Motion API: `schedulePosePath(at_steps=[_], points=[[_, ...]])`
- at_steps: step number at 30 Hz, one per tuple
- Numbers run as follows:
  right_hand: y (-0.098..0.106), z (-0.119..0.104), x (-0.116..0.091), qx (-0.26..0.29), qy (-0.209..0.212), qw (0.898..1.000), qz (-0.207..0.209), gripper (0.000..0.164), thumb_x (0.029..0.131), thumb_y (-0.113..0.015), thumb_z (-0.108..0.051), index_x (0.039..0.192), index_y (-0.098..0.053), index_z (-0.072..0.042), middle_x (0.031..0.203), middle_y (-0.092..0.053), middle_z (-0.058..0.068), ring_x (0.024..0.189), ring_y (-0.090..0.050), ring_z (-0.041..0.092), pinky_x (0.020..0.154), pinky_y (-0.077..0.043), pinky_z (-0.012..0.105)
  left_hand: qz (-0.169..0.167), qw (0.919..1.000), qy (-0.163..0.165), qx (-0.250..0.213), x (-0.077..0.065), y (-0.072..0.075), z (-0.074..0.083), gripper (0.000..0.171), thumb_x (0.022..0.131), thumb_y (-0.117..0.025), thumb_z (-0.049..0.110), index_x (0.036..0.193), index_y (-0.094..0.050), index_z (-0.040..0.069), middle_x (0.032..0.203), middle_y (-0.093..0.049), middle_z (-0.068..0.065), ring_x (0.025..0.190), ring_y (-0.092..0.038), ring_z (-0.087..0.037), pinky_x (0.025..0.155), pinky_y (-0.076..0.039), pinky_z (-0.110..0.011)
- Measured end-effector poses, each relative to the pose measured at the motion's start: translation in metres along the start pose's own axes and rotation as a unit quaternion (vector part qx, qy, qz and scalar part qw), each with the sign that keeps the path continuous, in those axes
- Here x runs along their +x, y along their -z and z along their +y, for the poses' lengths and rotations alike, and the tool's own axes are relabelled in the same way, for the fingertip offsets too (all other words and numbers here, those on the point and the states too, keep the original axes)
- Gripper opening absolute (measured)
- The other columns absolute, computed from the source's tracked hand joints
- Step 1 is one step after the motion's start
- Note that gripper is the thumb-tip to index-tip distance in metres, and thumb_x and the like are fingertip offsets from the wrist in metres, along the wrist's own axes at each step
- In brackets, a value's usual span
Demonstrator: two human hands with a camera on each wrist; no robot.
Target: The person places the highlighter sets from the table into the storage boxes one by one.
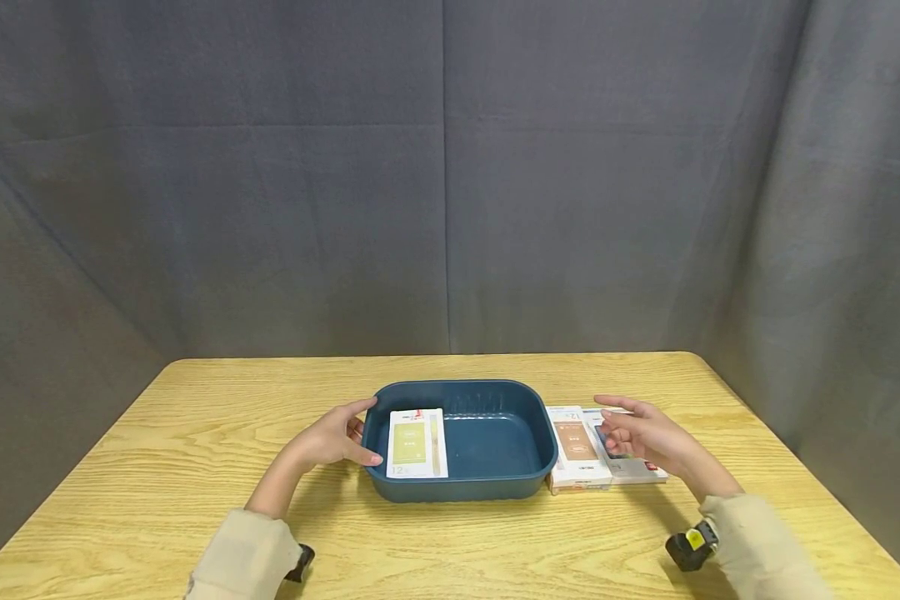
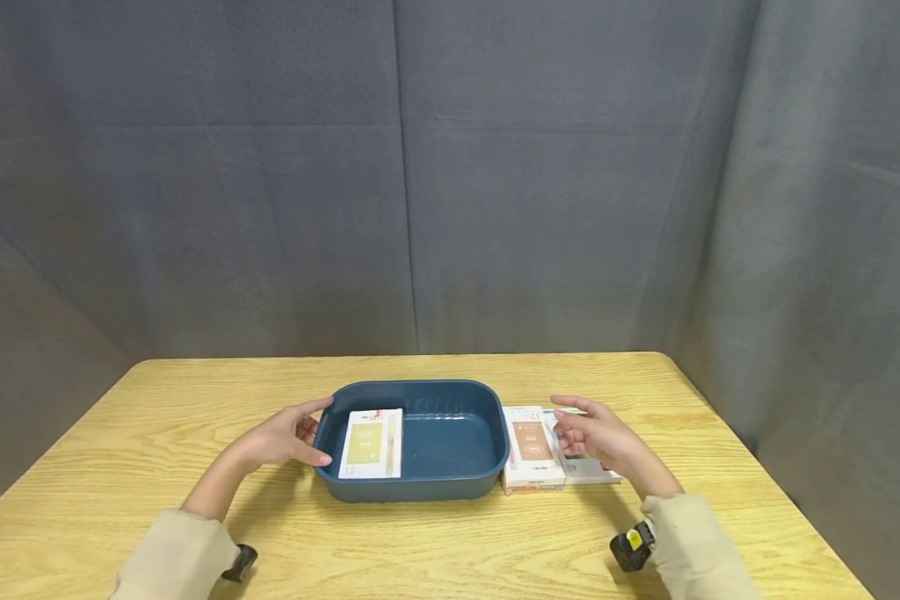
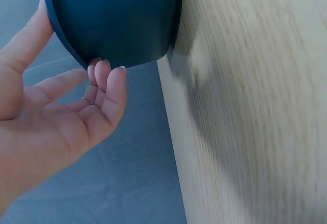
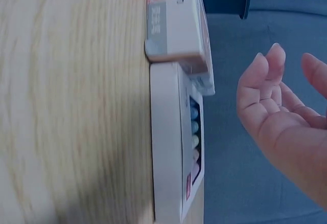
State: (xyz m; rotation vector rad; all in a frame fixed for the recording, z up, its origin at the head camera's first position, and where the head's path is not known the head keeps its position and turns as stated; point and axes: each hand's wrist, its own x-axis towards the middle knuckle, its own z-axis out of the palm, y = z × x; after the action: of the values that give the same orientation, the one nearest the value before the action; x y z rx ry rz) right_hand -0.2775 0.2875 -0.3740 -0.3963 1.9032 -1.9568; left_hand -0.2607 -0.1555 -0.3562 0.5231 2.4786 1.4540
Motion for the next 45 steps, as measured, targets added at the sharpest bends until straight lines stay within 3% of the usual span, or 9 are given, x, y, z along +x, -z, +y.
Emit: schedulePosePath(at_steps=[12,26,30,37,45], points=[[0.019,0.004,-0.012,0.003,0.020,1.000,0.000,0.021,0.094,-0.044,-0.007,0.115,-0.046,-0.012,0.082,-0.057,0.006,0.067,-0.055,0.010,0.064,-0.048,0.026,-0.009,0.9997,0.019,-0.015,0.004,0.001,-0.005,0.093,0.065,-0.076,-0.004,0.136,-0.017,-0.013,0.083,-0.044,-0.014,0.070,-0.042,-0.018,0.057,-0.039,-0.027],[0.034,0.004,-0.025,-0.021,0.004,0.999,0.027,0.019,0.094,-0.045,-0.009,0.103,-0.055,-0.022,0.085,-0.057,0.004,0.069,-0.057,0.011,0.066,-0.049,0.027,-0.016,0.9989,0.034,-0.029,0.008,0.003,-0.012,0.092,0.066,-0.076,-0.002,0.137,-0.018,-0.011,0.078,-0.040,-0.010,0.066,-0.038,-0.016,0.054,-0.036,-0.025],[0.038,0.005,-0.028,-0.039,0.003,0.998,0.040,0.020,0.094,-0.044,-0.008,0.109,-0.053,-0.016,0.087,-0.056,0.005,0.071,-0.057,0.011,0.066,-0.048,0.027,-0.019,0.9988,0.033,-0.032,0.007,0.003,-0.012,0.093,0.067,-0.076,-0.001,0.138,-0.017,-0.010,0.077,-0.039,-0.009,0.065,-0.038,-0.016,0.054,-0.035,-0.025],[0.040,0.008,-0.030,-0.087,-0.022,0.993,0.078,0.045,0.093,-0.047,-0.010,0.127,-0.030,0.015,0.090,-0.056,0.004,0.075,-0.056,0.011,0.066,-0.047,0.027,-0.022,0.9987,0.031,-0.033,0.007,0.004,-0.014,0.092,0.067,-0.075,-0.001,0.138,-0.016,-0.010,0.076,-0.039,-0.008,0.064,-0.037,-0.016,0.053,-0.034,-0.025],[0.042,0.011,-0.031,-0.120,-0.039,0.986,0.107,0.055,0.093,-0.046,-0.013,0.130,-0.019,0.019,0.092,-0.056,0.001,0.076,-0.056,0.012,0.064,-0.047,0.027,-0.028,0.9985,0.029,-0.037,0.007,0.005,-0.014,0.092,0.068,-0.075,-0.001,0.138,-0.015,-0.010,0.074,-0.038,-0.008,0.064,-0.036,-0.016,0.053,-0.034,-0.026]])
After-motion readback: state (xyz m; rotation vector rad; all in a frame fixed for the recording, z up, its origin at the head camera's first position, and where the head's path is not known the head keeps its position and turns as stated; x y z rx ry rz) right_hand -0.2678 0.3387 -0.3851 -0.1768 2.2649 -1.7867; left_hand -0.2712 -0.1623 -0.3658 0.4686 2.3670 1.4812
